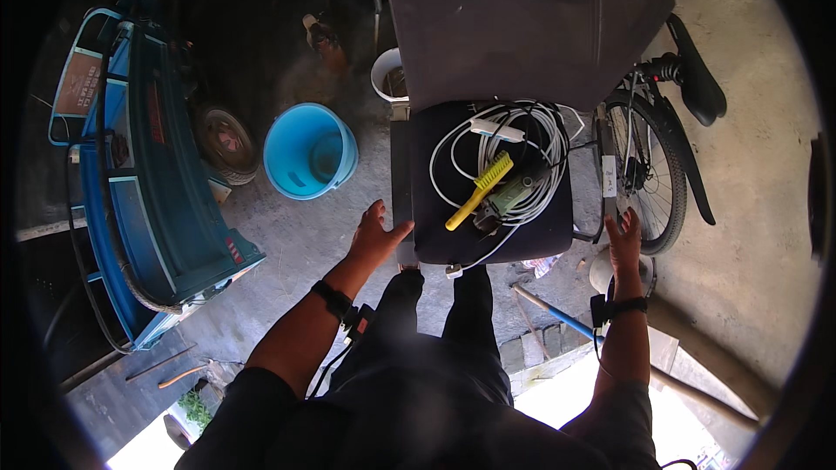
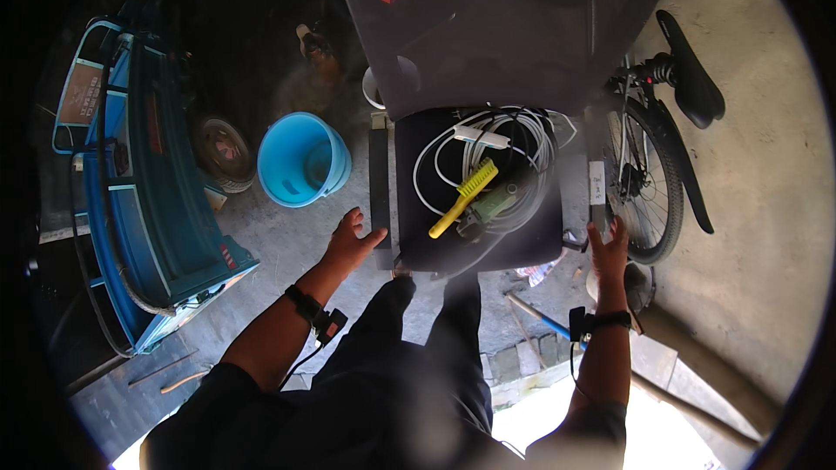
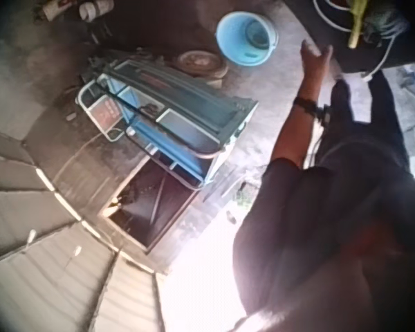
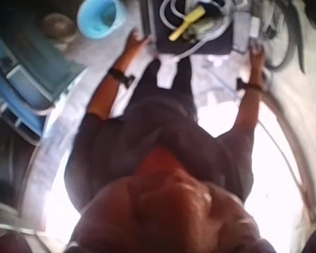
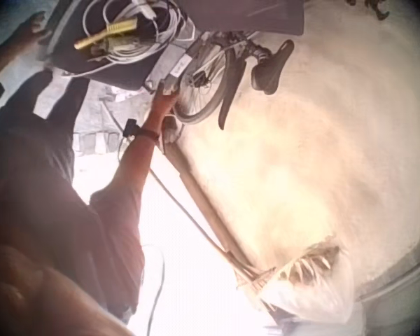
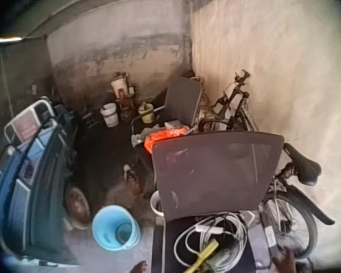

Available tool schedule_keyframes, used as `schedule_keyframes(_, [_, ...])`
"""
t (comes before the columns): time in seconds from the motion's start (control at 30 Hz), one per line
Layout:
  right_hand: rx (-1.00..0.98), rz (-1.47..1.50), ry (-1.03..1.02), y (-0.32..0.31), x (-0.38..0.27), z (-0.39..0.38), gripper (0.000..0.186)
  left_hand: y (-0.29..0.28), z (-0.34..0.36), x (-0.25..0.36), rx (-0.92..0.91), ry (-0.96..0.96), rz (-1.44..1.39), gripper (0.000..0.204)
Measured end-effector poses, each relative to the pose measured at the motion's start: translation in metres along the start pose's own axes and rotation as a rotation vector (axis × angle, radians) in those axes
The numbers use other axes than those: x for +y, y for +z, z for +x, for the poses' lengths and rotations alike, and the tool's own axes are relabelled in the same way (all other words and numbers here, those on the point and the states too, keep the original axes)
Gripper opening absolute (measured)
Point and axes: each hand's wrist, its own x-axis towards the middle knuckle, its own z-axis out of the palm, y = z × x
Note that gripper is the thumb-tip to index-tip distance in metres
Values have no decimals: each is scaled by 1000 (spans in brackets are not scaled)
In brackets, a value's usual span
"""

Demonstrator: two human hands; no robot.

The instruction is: The person walks a bicycle to an outdoor area and sits down. They use their hands to place the chain onto the gears and adjust the rear derailleur.

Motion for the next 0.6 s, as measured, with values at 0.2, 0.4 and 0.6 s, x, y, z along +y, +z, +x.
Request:
schedule_keyframes(0.2, [-187,-23,17,42,59,96,71,40,38,-32,95,-159,-200,84])
schedule_keyframes(0.4, [-201,-150,-28,58,59,125,48,51,55,7,176,-210,-149,57])
schedule_keyframes(0.6, [-230,127,262,73,51,133,31,61,66,9,203,-341,-329,45])
